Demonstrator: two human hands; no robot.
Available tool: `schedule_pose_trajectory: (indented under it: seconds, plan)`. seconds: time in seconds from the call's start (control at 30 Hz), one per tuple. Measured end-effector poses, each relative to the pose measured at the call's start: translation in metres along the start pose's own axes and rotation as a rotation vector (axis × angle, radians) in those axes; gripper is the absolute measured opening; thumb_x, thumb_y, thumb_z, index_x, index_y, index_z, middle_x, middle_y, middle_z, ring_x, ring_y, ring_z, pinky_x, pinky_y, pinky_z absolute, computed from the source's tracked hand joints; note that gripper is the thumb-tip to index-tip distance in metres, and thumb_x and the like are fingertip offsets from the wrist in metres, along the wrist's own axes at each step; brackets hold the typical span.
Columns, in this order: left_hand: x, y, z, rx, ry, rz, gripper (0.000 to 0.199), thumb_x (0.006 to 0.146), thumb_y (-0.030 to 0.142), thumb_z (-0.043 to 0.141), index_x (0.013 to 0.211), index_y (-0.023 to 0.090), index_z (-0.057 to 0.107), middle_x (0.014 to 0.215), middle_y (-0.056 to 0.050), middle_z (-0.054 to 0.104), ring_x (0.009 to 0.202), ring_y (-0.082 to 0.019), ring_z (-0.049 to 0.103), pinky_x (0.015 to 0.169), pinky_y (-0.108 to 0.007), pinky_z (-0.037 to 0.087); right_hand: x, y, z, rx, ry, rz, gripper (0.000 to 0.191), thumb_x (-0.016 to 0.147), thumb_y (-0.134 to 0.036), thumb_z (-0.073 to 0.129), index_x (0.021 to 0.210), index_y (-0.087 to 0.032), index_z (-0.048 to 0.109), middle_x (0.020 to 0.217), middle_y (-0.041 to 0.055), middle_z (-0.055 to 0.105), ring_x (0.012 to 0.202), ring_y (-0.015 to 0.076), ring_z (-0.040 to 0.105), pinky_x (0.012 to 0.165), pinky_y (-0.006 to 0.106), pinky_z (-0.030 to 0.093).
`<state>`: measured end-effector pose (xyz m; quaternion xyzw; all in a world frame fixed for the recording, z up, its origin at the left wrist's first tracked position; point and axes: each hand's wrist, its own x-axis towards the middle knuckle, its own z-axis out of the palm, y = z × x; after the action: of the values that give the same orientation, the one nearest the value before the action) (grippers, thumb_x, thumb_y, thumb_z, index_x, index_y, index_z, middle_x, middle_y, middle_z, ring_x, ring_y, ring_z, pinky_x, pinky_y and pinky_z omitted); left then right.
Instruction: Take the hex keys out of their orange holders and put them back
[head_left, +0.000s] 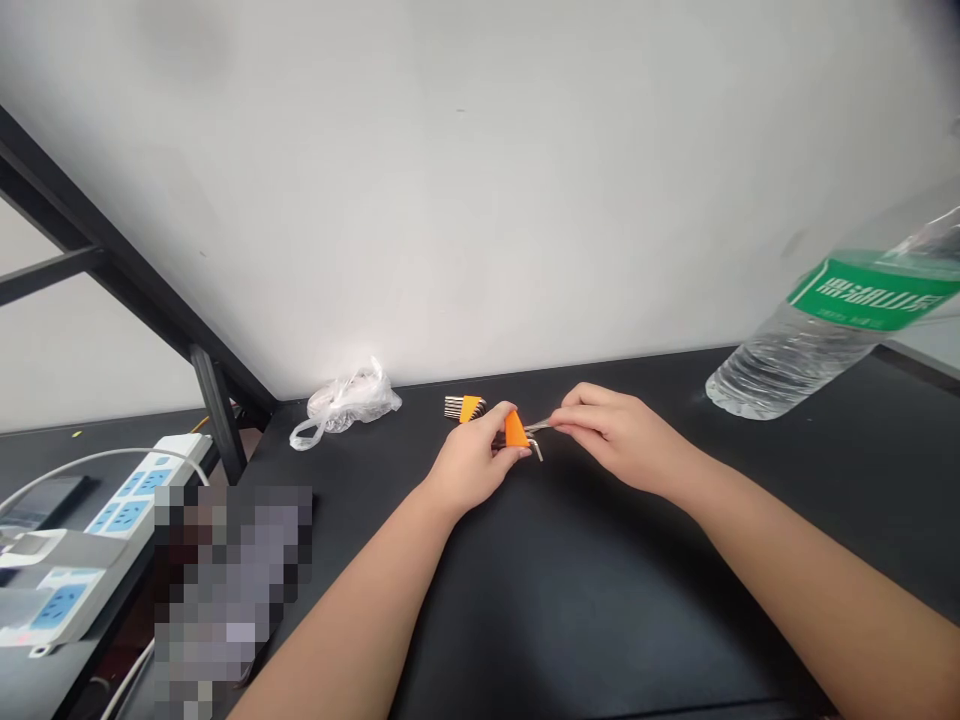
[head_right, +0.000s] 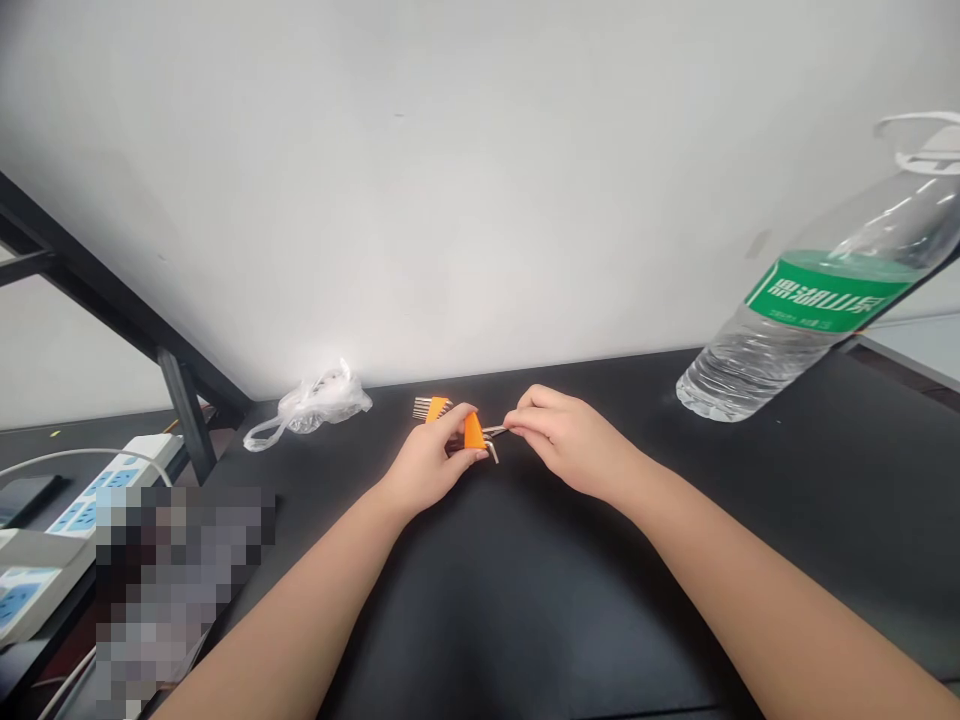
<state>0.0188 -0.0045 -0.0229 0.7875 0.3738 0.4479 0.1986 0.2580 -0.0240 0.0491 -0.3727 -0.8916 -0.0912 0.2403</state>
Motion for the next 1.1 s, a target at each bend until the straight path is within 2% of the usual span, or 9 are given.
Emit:
schedule_pose_trajectory:
  seconds: [0.23,0.4,0.47,0.57,0.73,0.97,1.1]
  plan:
    - [-0.001,0.003,-0.003,0.016,-0.080,0.053,0.035,0.091,0.034,0.066,0.125,0.029,0.057,0.097,0.001,0.070,0.083,-0.018,0.066,0.080,-0.029,0.053,0.002,-0.008,0.008,0.020,-0.051,-0.027,0.030,0.103,-0.026,0.046,0.109,-0.029,0.076,0.102,0.0074,0.066,0.080,0.0192,0.063,0.070,0.035,0.053]
    - [-0.001,0.005,-0.003,0.043,-0.066,0.094,0.026,0.091,0.035,0.066,0.115,0.028,0.059,0.093,0.000,0.069,0.087,-0.019,0.065,0.080,-0.029,0.052,0.006,-0.022,0.014,0.167,-0.086,0.005,0.028,0.102,-0.021,0.045,0.111,-0.028,0.070,0.108,0.0064,0.068,0.086,0.0191,0.065,0.074,0.034,0.055]
    - [-0.001,0.004,-0.003,0.045,-0.042,0.091,0.029,0.091,0.036,0.067,0.118,0.027,0.059,0.093,-0.001,0.069,0.089,-0.020,0.065,0.081,-0.030,0.052,0.006,-0.016,0.014,0.166,-0.051,0.047,0.024,0.100,-0.020,0.047,0.112,-0.027,0.067,0.109,0.0059,0.068,0.087,0.0193,0.065,0.074,0.034,0.055]
    - [-0.001,0.003,-0.003,0.028,-0.038,0.065,0.034,0.092,0.036,0.065,0.124,0.028,0.056,0.093,0.000,0.070,0.085,-0.019,0.065,0.080,-0.030,0.053,0.005,0.006,0.015,0.037,-0.012,0.079,0.021,0.099,-0.024,0.050,0.107,-0.025,0.069,0.112,0.0068,0.067,0.088,0.0202,0.066,0.078,0.037,0.055]
    - [-0.003,0.000,0.000,0.018,-0.047,0.015,0.036,0.095,0.036,0.060,0.130,0.030,0.053,0.090,0.001,0.070,0.081,-0.019,0.066,0.076,-0.030,0.053,0.004,0.041,0.021,-0.106,-0.106,0.086,0.025,0.100,-0.031,0.051,0.108,-0.028,0.075,0.108,0.0062,0.066,0.081,0.0197,0.065,0.075,0.038,0.055]
    - [-0.001,-0.003,0.001,0.076,-0.037,-0.009,0.045,0.097,0.038,0.058,0.139,0.029,0.048,0.098,-0.003,0.071,0.086,-0.022,0.067,0.075,-0.031,0.051,0.004,0.043,0.026,-0.118,-0.142,0.074,0.026,0.099,-0.029,0.051,0.111,-0.028,0.075,0.104,0.0055,0.065,0.082,0.0193,0.065,0.073,0.036,0.055]
    - [-0.002,0.000,-0.001,0.078,-0.051,-0.034,0.046,0.097,0.041,0.057,0.141,0.028,0.047,0.093,-0.002,0.070,0.083,-0.022,0.066,0.073,-0.031,0.050,0.005,0.039,0.025,-0.138,-0.141,0.092,0.026,0.100,-0.028,0.050,0.110,-0.028,0.074,0.104,0.0053,0.064,0.082,0.0187,0.064,0.072,0.035,0.054]
